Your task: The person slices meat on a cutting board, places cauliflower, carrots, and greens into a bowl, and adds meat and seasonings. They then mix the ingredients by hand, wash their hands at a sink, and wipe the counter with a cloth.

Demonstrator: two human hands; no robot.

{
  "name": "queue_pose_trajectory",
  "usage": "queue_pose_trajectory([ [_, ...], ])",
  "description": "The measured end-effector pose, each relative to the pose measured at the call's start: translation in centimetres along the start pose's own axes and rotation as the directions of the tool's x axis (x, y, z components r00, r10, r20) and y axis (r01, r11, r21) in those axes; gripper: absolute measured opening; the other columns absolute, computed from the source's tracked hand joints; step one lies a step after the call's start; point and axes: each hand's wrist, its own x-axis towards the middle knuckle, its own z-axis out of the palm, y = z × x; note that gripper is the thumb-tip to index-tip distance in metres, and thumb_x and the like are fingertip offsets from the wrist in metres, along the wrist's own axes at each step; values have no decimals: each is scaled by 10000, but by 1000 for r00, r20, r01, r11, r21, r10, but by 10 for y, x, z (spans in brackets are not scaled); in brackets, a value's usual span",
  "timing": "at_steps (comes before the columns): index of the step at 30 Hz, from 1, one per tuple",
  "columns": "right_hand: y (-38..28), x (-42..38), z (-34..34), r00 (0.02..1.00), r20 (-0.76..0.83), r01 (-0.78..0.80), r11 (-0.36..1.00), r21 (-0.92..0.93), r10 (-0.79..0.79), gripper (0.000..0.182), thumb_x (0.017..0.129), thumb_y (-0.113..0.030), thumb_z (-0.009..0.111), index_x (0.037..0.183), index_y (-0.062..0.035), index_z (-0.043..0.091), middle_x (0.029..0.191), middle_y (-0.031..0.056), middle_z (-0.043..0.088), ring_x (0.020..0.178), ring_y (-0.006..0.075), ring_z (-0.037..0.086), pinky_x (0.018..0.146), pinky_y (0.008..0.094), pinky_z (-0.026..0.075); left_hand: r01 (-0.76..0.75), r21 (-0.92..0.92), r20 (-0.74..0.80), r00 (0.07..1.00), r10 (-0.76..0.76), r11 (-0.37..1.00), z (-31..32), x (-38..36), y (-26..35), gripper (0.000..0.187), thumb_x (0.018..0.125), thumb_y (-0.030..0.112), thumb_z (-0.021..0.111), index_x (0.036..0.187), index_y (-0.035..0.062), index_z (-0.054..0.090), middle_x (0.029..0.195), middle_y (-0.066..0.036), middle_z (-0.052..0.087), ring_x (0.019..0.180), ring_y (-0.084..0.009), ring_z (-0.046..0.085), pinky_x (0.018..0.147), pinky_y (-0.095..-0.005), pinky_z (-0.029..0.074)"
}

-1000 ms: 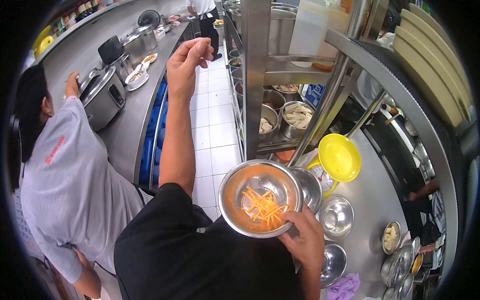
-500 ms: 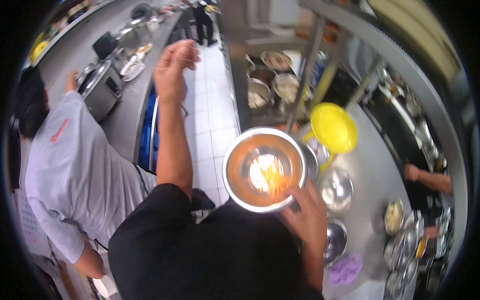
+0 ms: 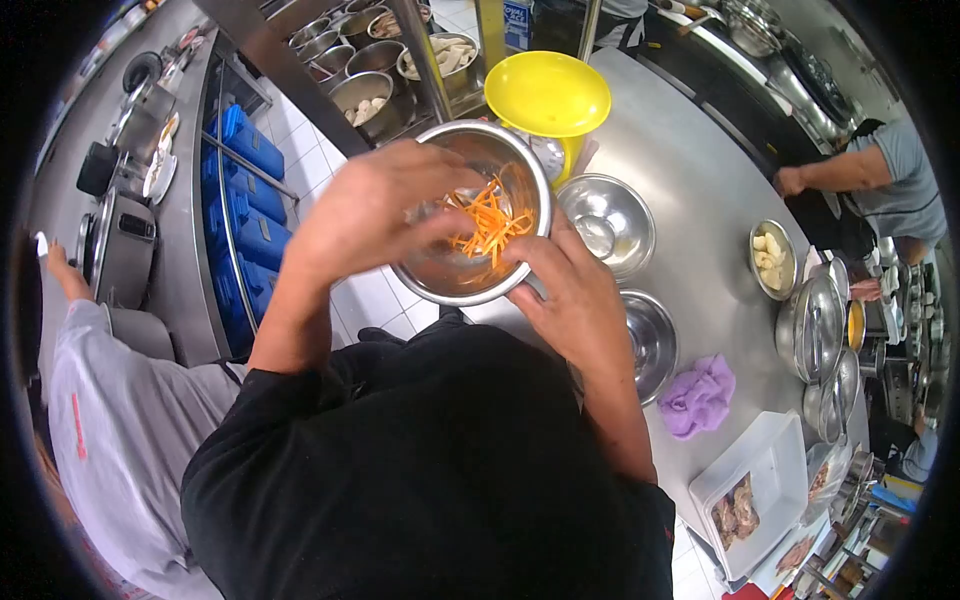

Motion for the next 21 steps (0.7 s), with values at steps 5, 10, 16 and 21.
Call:
queue_pose_trajectory([
  [5,10,-6,-5,999,-11,-48,999,2,48,388,678,-40,780,1014,-137,612,1327,177,557,1049,392,627,825,422,533,-50,94,128,991,38,994,45,16,10,262,788,207,739,1021,89,718,897,-97,655,868,-293,647,761,-389,534],
  [10,17,-8,0,993,-69,-90,991,103,97,365,666,28,758,990,-87,637,1119,138,637,979,317,656,823,363,521,29,13,137,990,-31,999,29,27,-11,183,832,142,710,1008,98,734,960,-97,703,876,-279,681,771,-360,540],
  [16,17,-3,4,989,-88,-111,991,80,118,350,657,59,751,969,-61,646,1023,126,664,940,283,664,823,331,512,75,-103,161,985,-58,992,16,29,-27,178,859,162,717,1015,87,755,972,-93,731,876,-244,698,786,-351,557],
  [21,16,-1,7,988,-73,-130,988,83,136,369,666,-6,766,998,-110,641,1082,140,650,991,356,642,831,405,515,92,-175,189,980,-59,980,17,25,-34,189,882,209,689,1000,78,756,977,-117,728,908,-278,692,854,-381,544],
])
